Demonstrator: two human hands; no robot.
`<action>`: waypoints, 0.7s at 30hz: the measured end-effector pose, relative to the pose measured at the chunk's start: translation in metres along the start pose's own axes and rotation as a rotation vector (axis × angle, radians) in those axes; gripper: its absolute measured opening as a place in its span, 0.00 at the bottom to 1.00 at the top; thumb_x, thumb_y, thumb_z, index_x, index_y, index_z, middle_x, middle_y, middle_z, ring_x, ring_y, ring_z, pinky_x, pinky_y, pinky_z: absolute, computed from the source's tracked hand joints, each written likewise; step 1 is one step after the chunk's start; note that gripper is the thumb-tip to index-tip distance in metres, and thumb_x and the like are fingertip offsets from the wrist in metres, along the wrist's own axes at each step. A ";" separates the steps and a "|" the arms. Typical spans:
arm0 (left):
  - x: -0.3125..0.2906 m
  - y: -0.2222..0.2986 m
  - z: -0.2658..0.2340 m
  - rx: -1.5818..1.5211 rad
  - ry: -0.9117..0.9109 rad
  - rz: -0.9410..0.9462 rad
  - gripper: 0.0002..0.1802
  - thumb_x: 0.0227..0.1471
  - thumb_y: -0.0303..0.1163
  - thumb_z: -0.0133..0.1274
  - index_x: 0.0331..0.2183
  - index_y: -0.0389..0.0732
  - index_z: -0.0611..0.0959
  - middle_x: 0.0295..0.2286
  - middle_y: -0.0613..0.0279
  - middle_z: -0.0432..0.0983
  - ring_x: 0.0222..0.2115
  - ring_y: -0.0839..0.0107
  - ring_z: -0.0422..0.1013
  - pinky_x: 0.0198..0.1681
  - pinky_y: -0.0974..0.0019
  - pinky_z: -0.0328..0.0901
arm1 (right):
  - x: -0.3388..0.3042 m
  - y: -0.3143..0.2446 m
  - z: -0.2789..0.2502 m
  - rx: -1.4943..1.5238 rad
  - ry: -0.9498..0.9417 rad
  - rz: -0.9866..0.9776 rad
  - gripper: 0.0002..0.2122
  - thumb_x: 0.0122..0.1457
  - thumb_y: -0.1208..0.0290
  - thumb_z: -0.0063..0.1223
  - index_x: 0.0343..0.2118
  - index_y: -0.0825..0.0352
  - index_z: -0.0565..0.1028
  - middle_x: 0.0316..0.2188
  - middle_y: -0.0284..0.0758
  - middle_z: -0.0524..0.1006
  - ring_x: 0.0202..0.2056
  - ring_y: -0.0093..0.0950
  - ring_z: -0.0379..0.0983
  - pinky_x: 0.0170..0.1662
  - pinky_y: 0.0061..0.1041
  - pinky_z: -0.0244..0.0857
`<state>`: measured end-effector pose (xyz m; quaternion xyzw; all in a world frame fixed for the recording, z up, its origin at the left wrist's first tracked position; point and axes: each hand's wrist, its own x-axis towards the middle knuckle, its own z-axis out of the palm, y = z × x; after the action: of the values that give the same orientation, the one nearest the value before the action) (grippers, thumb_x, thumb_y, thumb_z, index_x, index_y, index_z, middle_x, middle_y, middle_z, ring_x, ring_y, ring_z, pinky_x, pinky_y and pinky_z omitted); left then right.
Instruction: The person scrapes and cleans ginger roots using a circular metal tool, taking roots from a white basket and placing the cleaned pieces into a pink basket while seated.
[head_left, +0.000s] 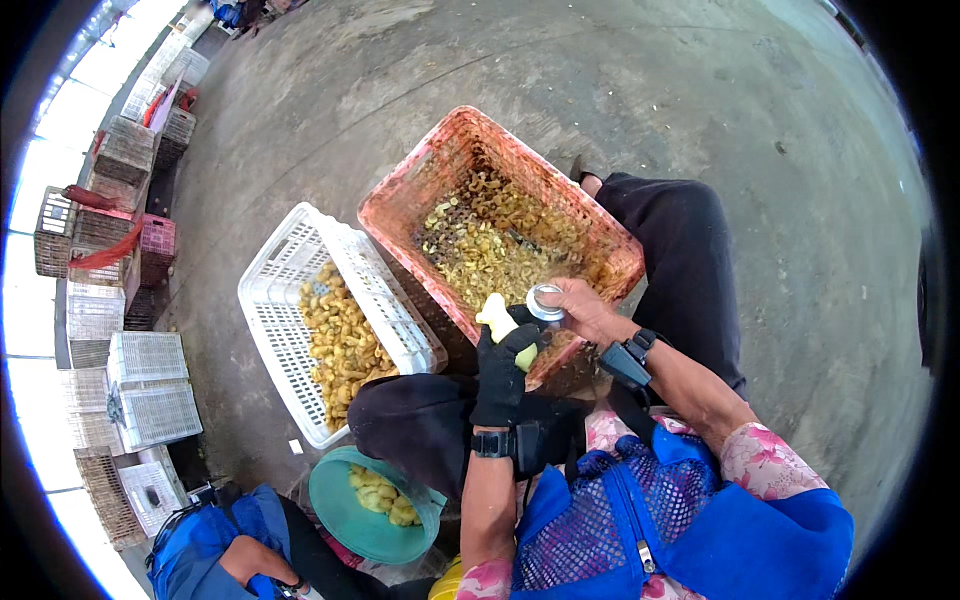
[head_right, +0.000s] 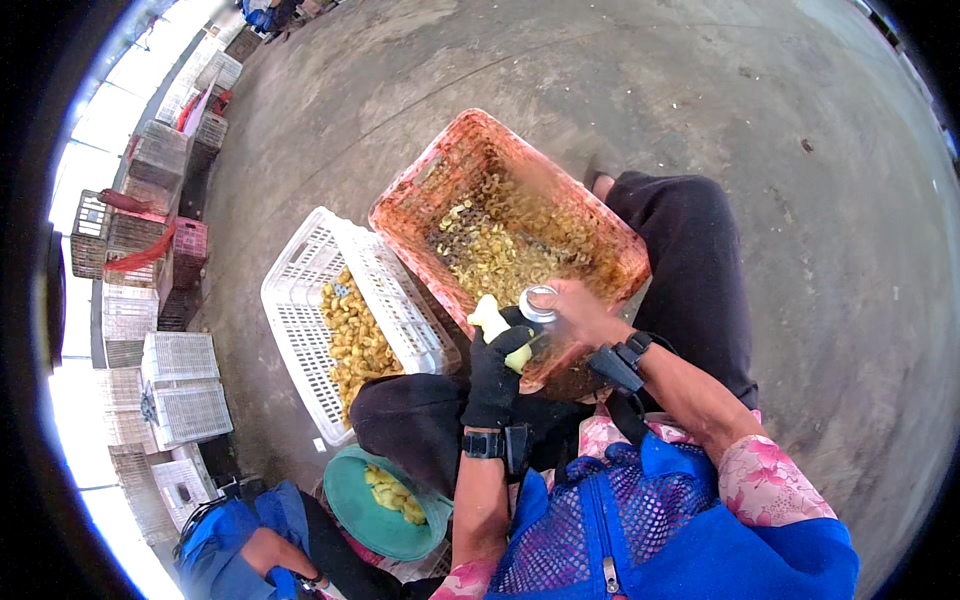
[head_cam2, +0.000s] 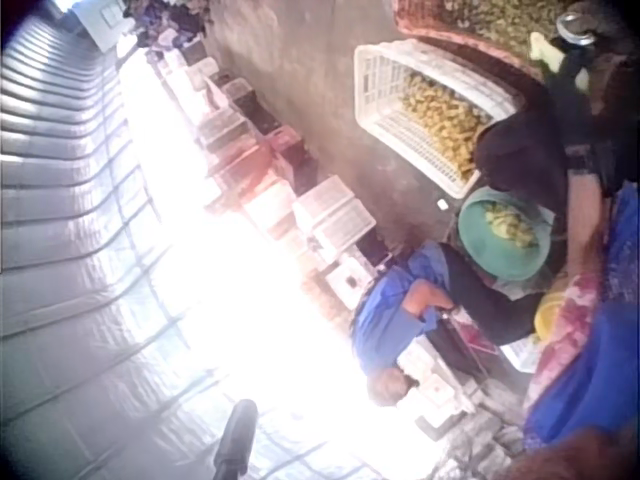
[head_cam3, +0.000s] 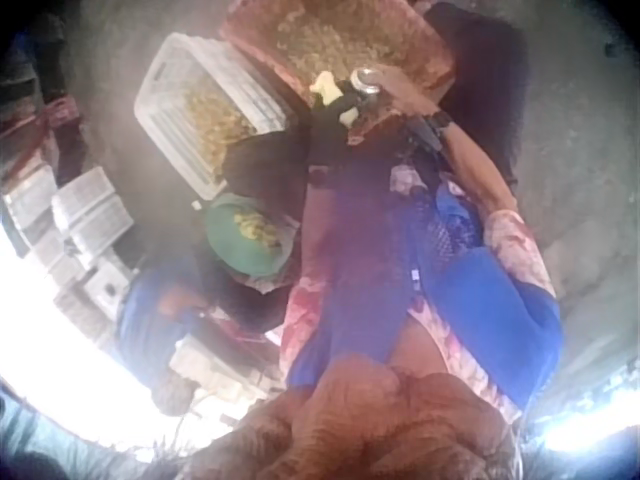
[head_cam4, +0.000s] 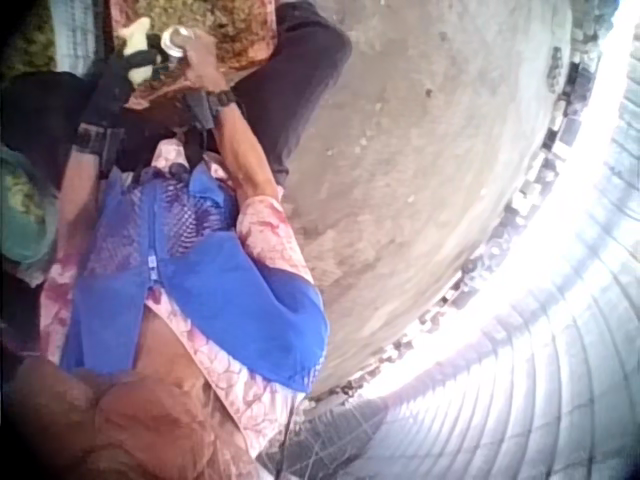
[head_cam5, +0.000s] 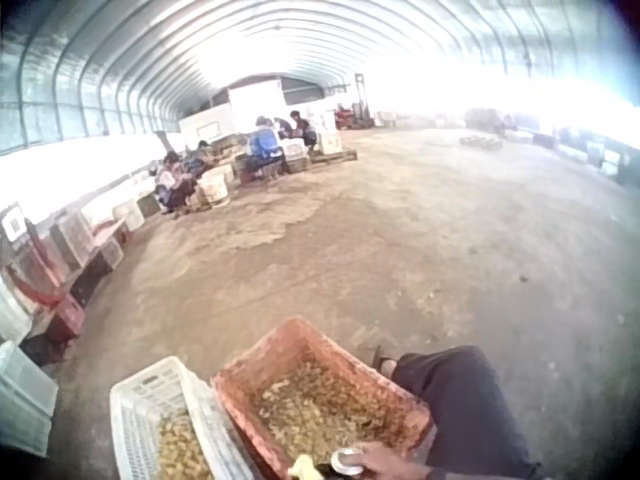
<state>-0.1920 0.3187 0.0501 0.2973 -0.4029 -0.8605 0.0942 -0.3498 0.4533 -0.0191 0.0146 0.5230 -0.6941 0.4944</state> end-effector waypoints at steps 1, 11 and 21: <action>-0.004 0.003 0.009 -0.066 -0.039 -0.029 0.29 0.58 0.23 0.64 0.61 0.31 0.80 0.48 0.53 0.86 0.46 0.61 0.84 0.52 0.59 0.79 | -0.004 -0.004 -0.001 -0.008 0.019 -0.026 0.12 0.69 0.69 0.69 0.50 0.70 0.84 0.40 0.32 0.87 0.38 0.22 0.82 0.42 0.25 0.77; 0.015 -0.016 0.003 0.040 -0.136 0.015 0.31 0.58 0.19 0.69 0.62 0.35 0.80 0.48 0.57 0.86 0.45 0.66 0.85 0.48 0.64 0.80 | -0.039 -0.074 0.047 -0.555 0.022 -0.361 0.12 0.69 0.62 0.66 0.42 0.68 0.82 0.34 0.28 0.81 0.34 0.16 0.76 0.33 0.23 0.71; 0.023 -0.032 -0.007 0.154 -0.076 0.048 0.24 0.53 0.19 0.70 0.53 0.35 0.85 0.44 0.57 0.89 0.39 0.68 0.85 0.43 0.64 0.79 | 0.002 -0.073 0.002 -0.991 0.062 -0.605 0.12 0.65 0.64 0.66 0.39 0.71 0.84 0.32 0.39 0.84 0.34 0.26 0.80 0.38 0.34 0.73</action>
<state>-0.2039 0.3261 0.0129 0.2611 -0.4783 -0.8350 0.0765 -0.4006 0.4478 0.0326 -0.3482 0.7808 -0.4759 0.2063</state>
